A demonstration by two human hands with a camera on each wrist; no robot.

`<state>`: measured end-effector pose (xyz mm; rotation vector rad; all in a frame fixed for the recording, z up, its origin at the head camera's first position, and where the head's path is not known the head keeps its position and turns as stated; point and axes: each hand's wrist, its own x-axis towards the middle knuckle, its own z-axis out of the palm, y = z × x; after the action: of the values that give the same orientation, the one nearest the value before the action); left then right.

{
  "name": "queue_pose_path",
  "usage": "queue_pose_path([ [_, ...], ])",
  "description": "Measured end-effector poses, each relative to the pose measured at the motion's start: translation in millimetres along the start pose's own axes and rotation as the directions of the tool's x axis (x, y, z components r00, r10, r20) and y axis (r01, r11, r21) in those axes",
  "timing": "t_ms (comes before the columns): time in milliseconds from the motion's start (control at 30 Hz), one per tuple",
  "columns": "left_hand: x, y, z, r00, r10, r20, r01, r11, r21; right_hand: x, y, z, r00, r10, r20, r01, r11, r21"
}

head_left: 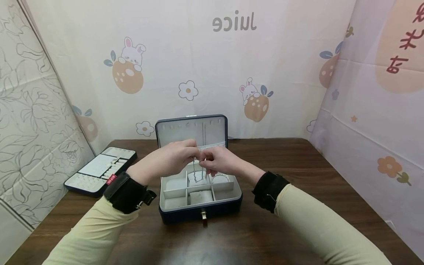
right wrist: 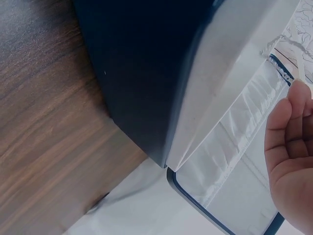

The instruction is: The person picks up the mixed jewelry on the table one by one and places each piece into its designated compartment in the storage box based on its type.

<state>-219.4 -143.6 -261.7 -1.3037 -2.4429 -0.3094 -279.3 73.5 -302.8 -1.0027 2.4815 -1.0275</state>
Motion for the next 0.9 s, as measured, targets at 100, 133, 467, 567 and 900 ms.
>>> queue_pose_path([
  [100,-1.2,-1.2,0.7,1.000,0.002,-0.017,-0.002,1.000,-0.006,0.4,1,0,1.000,0.014,-0.014,-0.014,1.000,-0.019],
  [133,-1.8,-1.9,1.3,1.000,0.003,-0.021,-0.003,1.000,-0.006,0.4,1,0,1.000,0.013,-0.018,-0.014,0.999,-0.029],
  [467,-5.7,-4.6,1.0,1.000,-0.029,-0.009,0.029,0.999,-0.015,0.2,5,-1,0.999,0.015,-0.040,-0.018,0.997,-0.077],
  [567,-7.1,-5.1,0.8,1.000,-0.028,-0.011,0.027,1.000,-0.015,0.0,6,-2,0.998,0.010,-0.055,-0.015,0.996,-0.083],
  [900,-11.7,-5.7,2.0,0.998,-0.061,0.013,0.061,0.998,-0.023,0.3,7,-4,0.994,0.001,-0.109,-0.012,0.994,-0.105],
])
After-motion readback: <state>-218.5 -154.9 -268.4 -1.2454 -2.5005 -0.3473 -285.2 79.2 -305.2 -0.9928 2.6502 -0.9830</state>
